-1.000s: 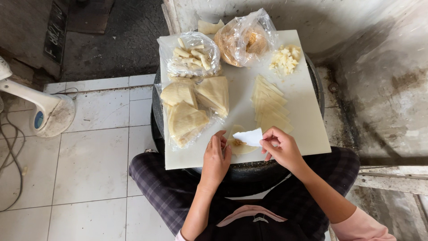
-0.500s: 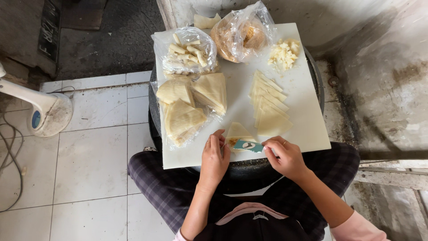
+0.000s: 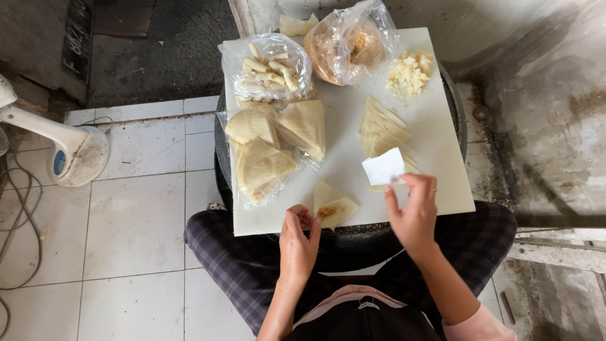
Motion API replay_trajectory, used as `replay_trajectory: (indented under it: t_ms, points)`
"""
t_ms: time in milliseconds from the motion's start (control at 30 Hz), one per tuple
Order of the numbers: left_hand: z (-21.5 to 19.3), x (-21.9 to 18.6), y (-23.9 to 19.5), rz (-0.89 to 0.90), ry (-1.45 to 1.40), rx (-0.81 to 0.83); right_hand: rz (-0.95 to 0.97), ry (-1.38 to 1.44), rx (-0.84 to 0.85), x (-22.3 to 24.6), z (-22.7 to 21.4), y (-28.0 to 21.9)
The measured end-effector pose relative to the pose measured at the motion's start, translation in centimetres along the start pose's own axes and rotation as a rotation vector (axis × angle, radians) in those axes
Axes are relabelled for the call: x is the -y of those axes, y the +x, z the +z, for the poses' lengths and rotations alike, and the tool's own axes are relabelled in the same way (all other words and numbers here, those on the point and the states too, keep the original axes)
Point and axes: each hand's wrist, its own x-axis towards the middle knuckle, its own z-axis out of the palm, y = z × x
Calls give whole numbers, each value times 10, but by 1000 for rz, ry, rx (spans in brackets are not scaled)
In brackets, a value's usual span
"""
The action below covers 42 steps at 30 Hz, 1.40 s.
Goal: The person sits on the floor and assembles triangular food parcels by placing a filling onto thin wrappers and folding them. The person handles the wrappers and filling by hand, arranging the finished parcels on a white cutting board.
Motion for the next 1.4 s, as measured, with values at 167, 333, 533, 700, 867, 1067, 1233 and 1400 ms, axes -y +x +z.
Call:
replay_trajectory:
  t_ms: [167,333,533,700,867,1067,1233,1400]
  points:
    - [-6,-10,0,60,-61,-2,-75,-33,85,37,3,-8]
    - [-22,-25,0,168,31,101,-137,-103,281,43,6,1]
    - [-34,-27,4,211,81,180,-111,46,345,40,14,-5]
    - [-40,-30,7,218,32,183,-60,311,310,43,20,-11]
    - [-41,-30,8,228,23,182,-219,411,308,44,24,-18]
    - [-35,-22,8,261,39,124,-160,429,566,40,18,-16]
    - [-19,-17,10,276,114,0,-344,425,532,39,17,-6]
    - [-6,-17,16,247,231,-49,-178,350,532,36,39,-10]
